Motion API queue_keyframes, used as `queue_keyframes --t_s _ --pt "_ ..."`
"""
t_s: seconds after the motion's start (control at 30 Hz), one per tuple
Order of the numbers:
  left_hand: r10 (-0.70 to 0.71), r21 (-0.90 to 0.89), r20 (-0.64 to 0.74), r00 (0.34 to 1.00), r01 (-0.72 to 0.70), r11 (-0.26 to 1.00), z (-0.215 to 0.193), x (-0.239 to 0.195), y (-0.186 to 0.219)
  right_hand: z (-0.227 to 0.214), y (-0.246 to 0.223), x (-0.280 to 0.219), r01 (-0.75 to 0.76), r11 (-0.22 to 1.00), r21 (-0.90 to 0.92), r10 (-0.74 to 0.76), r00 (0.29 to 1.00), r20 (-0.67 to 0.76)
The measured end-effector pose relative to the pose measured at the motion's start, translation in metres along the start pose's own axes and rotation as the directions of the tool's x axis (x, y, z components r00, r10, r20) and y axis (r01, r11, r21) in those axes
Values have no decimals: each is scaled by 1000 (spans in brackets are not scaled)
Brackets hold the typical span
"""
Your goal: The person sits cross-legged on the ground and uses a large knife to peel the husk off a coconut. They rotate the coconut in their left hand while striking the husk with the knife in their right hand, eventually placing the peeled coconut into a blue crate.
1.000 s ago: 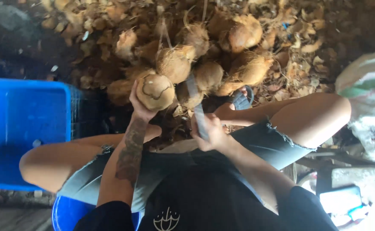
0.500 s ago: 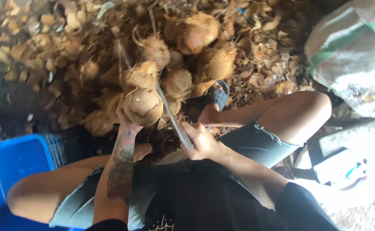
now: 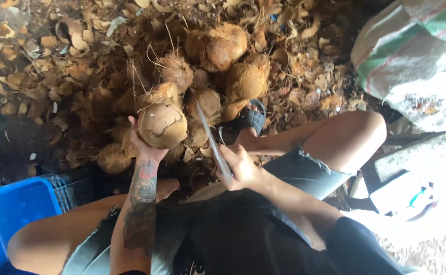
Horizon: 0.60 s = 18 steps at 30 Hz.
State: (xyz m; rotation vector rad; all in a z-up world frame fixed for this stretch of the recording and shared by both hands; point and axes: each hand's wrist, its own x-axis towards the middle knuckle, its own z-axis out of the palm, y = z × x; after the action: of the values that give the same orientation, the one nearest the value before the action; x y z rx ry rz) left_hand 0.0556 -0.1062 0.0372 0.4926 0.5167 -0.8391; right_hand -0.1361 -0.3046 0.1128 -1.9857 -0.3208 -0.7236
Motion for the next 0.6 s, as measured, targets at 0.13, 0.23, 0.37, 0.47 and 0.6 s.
queue_keyframes --t_s 0.13,0.23,0.37,0.47,0.6 --pt "-9 -1 -1 1000 9 1000 5 1 -3 -2 13 -9 -500 860 -106 498 774 390" --pt "21 -12 -25 999 -22 1000 9 -3 -2 3 2 2 -737 669 -99 705 586 398" --pt "49 -24 -52 997 -50 998 10 -5 2 3 -22 9 -792 610 5 729 564 388" --pt "64 -23 -71 995 -66 998 12 -5 12 8 -30 -1 -763 642 79 689 619 376" --pt "99 -36 -83 992 -102 994 15 -8 17 -1 -55 7 -857 454 243 735 514 442"
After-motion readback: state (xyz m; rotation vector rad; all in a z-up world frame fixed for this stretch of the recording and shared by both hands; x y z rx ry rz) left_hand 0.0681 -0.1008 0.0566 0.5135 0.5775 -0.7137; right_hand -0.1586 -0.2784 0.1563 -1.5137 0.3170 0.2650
